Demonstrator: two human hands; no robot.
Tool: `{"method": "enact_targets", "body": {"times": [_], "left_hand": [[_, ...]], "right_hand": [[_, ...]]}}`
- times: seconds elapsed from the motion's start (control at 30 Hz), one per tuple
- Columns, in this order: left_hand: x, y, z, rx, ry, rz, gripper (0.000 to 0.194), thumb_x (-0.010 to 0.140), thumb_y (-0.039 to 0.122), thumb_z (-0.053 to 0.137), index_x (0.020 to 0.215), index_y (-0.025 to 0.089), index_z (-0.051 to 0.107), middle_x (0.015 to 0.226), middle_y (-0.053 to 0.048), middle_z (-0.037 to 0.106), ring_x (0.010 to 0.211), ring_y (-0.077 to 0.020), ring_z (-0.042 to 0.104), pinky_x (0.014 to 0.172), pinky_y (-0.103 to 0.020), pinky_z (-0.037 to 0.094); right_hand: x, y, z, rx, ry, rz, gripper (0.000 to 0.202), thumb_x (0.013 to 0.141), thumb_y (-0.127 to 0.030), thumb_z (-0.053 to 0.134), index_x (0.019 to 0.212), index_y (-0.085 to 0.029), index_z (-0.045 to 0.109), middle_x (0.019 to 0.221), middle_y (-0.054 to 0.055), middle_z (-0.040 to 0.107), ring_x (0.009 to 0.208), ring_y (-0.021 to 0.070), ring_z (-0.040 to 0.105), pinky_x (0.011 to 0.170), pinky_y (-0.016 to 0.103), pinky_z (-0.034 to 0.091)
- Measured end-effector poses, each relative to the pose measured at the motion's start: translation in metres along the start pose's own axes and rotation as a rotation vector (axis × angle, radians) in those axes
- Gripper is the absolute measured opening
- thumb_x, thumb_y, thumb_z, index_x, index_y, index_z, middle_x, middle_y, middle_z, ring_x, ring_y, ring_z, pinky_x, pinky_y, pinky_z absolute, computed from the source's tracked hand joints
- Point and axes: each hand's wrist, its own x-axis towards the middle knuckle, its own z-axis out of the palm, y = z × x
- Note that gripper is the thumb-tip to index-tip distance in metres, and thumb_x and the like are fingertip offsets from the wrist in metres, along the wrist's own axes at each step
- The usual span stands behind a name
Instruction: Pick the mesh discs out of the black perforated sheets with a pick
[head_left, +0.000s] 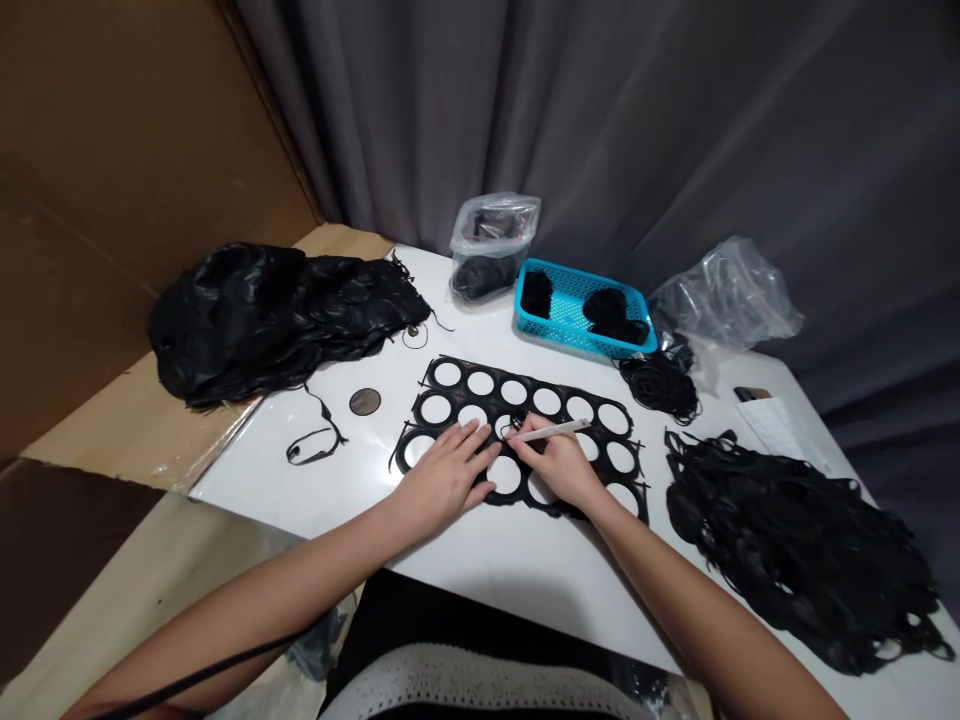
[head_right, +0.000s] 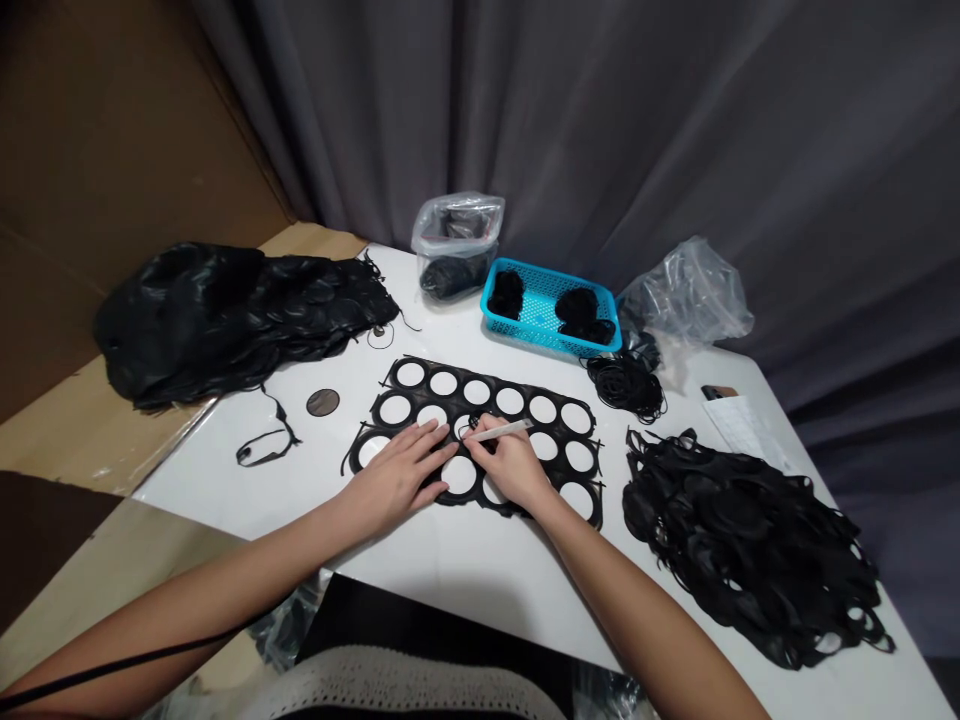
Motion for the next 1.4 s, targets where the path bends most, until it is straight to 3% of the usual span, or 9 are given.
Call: {"method": "enact_targets", "body": {"times": [0.37, 0.63, 0.73, 0.87, 0.93, 1.03, 1.2, 1.4], "left_hand": [[-0.001, 0.000, 0.001, -0.007, 0.012, -0.002, 0.049, 0.097, 0.038, 0.060, 0.139, 0.015, 0.054, 0.149, -0.014, 0.050, 0.144, -0.0310, 0.039, 0.119, -0.048, 0.033], [-0.001, -0.002, 0.002, -0.052, 0.004, -0.020, 0.049, 0.094, 0.035, 0.062, 0.139, 0.019, 0.053, 0.156, -0.012, 0.041, 0.149, -0.0347, 0.028, 0.119, -0.053, 0.031], [-0.003, -0.003, 0.003, -0.050, 0.018, -0.017, 0.047, 0.095, 0.036, 0.060, 0.140, 0.021, 0.053, 0.157, -0.011, 0.040, 0.149, -0.0344, 0.026, 0.119, -0.053, 0.030], [-0.006, -0.003, 0.000, -0.028, 0.001, -0.018, 0.049, 0.096, 0.039, 0.059, 0.141, 0.021, 0.052, 0.157, -0.011, 0.039, 0.149, -0.0347, 0.028, 0.117, -0.053, 0.031], [-0.001, -0.004, -0.006, -0.023, -0.021, -0.015, 0.047, 0.096, 0.044, 0.060, 0.136, 0.022, 0.055, 0.153, -0.011, 0.045, 0.146, -0.0355, 0.033, 0.117, -0.056, 0.030], [0.017, -0.011, -0.012, -0.030, -0.027, 0.004, 0.043, 0.096, 0.048, 0.058, 0.129, 0.020, 0.059, 0.145, -0.012, 0.054, 0.141, -0.0330, 0.042, 0.117, -0.054, 0.029], [0.044, -0.027, 0.000, 0.059, 0.008, 0.003, 0.056, 0.099, 0.048, 0.052, 0.143, 0.013, 0.047, 0.152, -0.019, 0.045, 0.144, -0.0329, 0.038, 0.116, -0.051, 0.031], [0.042, -0.029, 0.014, 0.125, 0.008, -0.009, 0.057, 0.101, 0.048, 0.050, 0.146, 0.013, 0.045, 0.155, -0.017, 0.042, 0.145, -0.0333, 0.036, 0.117, -0.052, 0.028]], "right_hand": [[-0.002, 0.001, 0.001, -0.004, 0.024, -0.004, 0.019, 0.093, -0.030, 0.056, 0.075, -0.024, 0.051, 0.089, 0.002, 0.069, 0.089, 0.0215, 0.063, 0.081, 0.034, 0.046], [-0.012, -0.008, 0.009, -0.565, -0.026, -0.406, 0.015, 0.095, -0.015, 0.045, 0.088, -0.021, 0.056, 0.098, 0.011, 0.069, 0.092, 0.0263, 0.057, 0.080, 0.040, 0.037], [0.015, 0.003, -0.013, -0.679, 0.070, -0.370, 0.014, 0.090, -0.012, 0.047, 0.083, -0.020, 0.057, 0.084, 0.010, 0.067, 0.082, 0.0256, 0.056, 0.076, 0.038, 0.034], [0.063, 0.029, -0.065, -0.661, 0.448, -0.073, 0.014, 0.088, -0.023, 0.048, 0.075, -0.021, 0.054, 0.070, 0.007, 0.061, 0.071, 0.0245, 0.054, 0.068, 0.035, 0.033], [0.077, 0.035, -0.080, -0.545, 0.490, 0.030, 0.016, 0.086, -0.029, 0.051, 0.071, -0.023, 0.052, 0.067, 0.005, 0.061, 0.067, 0.0234, 0.054, 0.066, 0.033, 0.034], [0.079, 0.033, -0.073, -0.327, 0.361, 0.086, 0.024, 0.083, -0.039, 0.057, 0.067, -0.024, 0.050, 0.063, 0.002, 0.060, 0.064, 0.0218, 0.055, 0.063, 0.031, 0.037], [0.063, 0.017, -0.030, -0.107, 0.124, 0.032, 0.027, 0.086, -0.043, 0.058, 0.069, -0.024, 0.052, 0.062, -0.002, 0.059, 0.062, 0.0181, 0.055, 0.060, 0.028, 0.040], [0.058, 0.019, -0.018, -0.006, 0.063, -0.013, 0.026, 0.088, -0.041, 0.060, 0.070, -0.023, 0.052, 0.073, 0.000, 0.065, 0.073, 0.0195, 0.061, 0.070, 0.030, 0.045]]}}
